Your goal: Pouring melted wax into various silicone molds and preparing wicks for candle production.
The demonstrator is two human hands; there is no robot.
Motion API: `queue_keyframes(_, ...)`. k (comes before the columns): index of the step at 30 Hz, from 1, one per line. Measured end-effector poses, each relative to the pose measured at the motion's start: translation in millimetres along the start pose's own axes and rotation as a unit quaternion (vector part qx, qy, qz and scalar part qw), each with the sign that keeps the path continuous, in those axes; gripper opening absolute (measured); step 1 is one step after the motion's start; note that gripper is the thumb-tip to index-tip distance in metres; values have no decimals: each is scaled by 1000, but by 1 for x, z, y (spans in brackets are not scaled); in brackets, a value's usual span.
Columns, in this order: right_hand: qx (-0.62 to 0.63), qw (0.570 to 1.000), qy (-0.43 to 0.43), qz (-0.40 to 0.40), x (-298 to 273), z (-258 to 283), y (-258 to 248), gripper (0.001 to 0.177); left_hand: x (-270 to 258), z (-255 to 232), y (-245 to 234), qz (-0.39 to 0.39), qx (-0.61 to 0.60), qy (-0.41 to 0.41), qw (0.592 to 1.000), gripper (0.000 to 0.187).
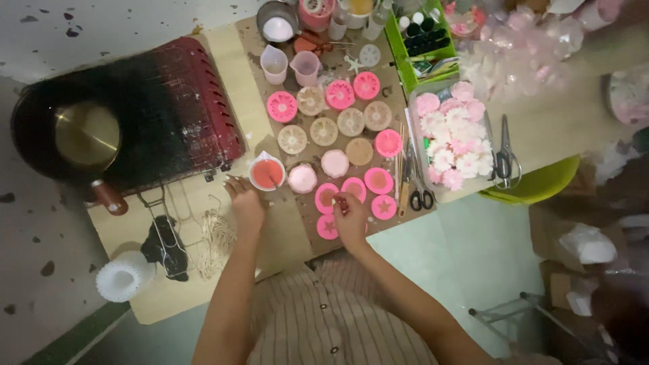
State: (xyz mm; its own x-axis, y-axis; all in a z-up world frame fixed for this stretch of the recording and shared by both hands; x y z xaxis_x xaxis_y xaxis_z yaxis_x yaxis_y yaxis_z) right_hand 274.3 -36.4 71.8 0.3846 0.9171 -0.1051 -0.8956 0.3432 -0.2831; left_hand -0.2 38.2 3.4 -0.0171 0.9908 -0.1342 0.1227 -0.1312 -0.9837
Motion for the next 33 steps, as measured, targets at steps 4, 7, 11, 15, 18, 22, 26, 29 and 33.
queue_keyframes(4, 2, 1000, 7, 9, -4, 2, -9, 19, 1, -10, -20, -16, 4, 31, 999, 110)
queue_keyframes(7, -16, 1000, 5, 3, -4, 6, -15, 18, 0, -8, -20, 6, -18, 5, 1000, 111)
queue_keyframes(11, -48, 999, -16, -17, -4, 15, -23, 20, 3, -3, 0, -21, 9, 28, 999, 110)
queue_keyframes(15, -49, 998, -20, -25, -5, 10, -29, 20, 4, 2, 15, -12, 3, 11, 1000, 107)
queue_keyframes(18, -57, 998, -11, -30, -5, 7, -33, 19, 8, 3, 23, -60, 60, 18, 996, 99)
queue_keyframes(22, -64, 997, -21, -35, -5, -3, -37, 22, 6, -3, 8, 27, 84, 19, 996, 109)
queue_keyframes(26, -73, 996, -35, -47, -1, -10, -39, 22, 7, -7, -3, 48, 55, 12, 997, 113)
queue_keyframes(29, -97, 993, -29, -68, 9, -13, -46, 19, 9, -7, 7, 45, 86, 28, 995, 113)
queue_keyframes(33, -94, 991, -20, -89, 23, -23, -58, 19, 10, -7, 2, 82, 107, 19, 991, 116)
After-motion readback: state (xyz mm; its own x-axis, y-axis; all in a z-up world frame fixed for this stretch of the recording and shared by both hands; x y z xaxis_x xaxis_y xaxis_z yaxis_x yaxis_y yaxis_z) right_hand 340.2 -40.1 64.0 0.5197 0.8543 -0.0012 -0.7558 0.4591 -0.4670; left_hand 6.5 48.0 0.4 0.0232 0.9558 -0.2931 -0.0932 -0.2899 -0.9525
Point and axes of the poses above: each hand's wrist, its own x-axis towards the middle knuckle, its own y-axis out of the palm, z = x × y, the point moved 4 cm from there along x, towards the middle knuckle, and after that the axes turned 8 degrees about x, right-handed, at the moved point
